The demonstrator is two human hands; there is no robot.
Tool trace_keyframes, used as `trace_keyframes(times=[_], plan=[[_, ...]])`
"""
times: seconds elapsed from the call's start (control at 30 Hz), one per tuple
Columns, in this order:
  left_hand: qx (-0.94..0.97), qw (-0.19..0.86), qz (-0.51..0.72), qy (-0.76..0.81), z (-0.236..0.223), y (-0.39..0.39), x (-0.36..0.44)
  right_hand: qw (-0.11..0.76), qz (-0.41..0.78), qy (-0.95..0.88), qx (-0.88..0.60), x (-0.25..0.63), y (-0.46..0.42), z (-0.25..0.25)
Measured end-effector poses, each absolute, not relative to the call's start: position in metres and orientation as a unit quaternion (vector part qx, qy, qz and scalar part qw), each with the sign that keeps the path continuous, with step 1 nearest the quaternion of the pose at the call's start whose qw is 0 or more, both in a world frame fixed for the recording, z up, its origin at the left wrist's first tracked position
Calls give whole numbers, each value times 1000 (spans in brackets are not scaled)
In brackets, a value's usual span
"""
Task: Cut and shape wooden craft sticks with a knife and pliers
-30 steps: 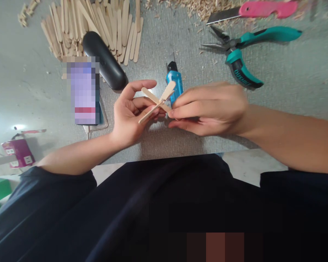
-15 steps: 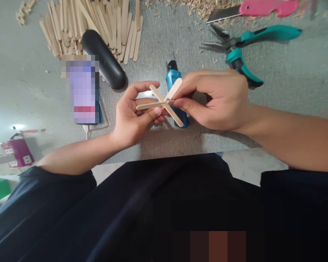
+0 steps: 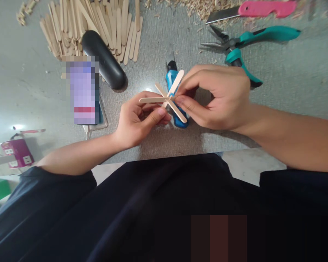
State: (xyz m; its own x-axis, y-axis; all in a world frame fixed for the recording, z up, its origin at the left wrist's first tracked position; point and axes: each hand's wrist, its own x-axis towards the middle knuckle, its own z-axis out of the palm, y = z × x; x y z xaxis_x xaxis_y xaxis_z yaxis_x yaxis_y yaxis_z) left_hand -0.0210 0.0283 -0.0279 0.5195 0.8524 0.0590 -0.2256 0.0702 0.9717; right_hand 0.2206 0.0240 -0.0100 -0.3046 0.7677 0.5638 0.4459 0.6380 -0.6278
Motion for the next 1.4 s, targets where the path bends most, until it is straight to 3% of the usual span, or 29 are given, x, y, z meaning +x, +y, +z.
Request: trace_keyframes(times=[0.33, 0.53, 0.9, 1.0, 1.13, 1.4], plan=[[619, 530, 468, 342, -18, 25, -21, 498, 148, -768, -374, 229, 29, -11], [713, 385, 488, 324, -20, 29, -28, 441, 47, -831, -336, 240, 32, -5], [748, 339, 470, 325, -20, 27, -30, 389, -61, -876, -277, 224, 21, -13], [760, 311, 466, 330, -21, 26, -31, 403, -45, -868, -286, 222, 18, -12], [728, 350, 506, 303, -23, 27, -29, 434, 21, -849, -300, 228, 22, -8], [708, 374, 502, 327, -25, 27, -27, 389, 77, -863, -312, 224, 21, -11]])
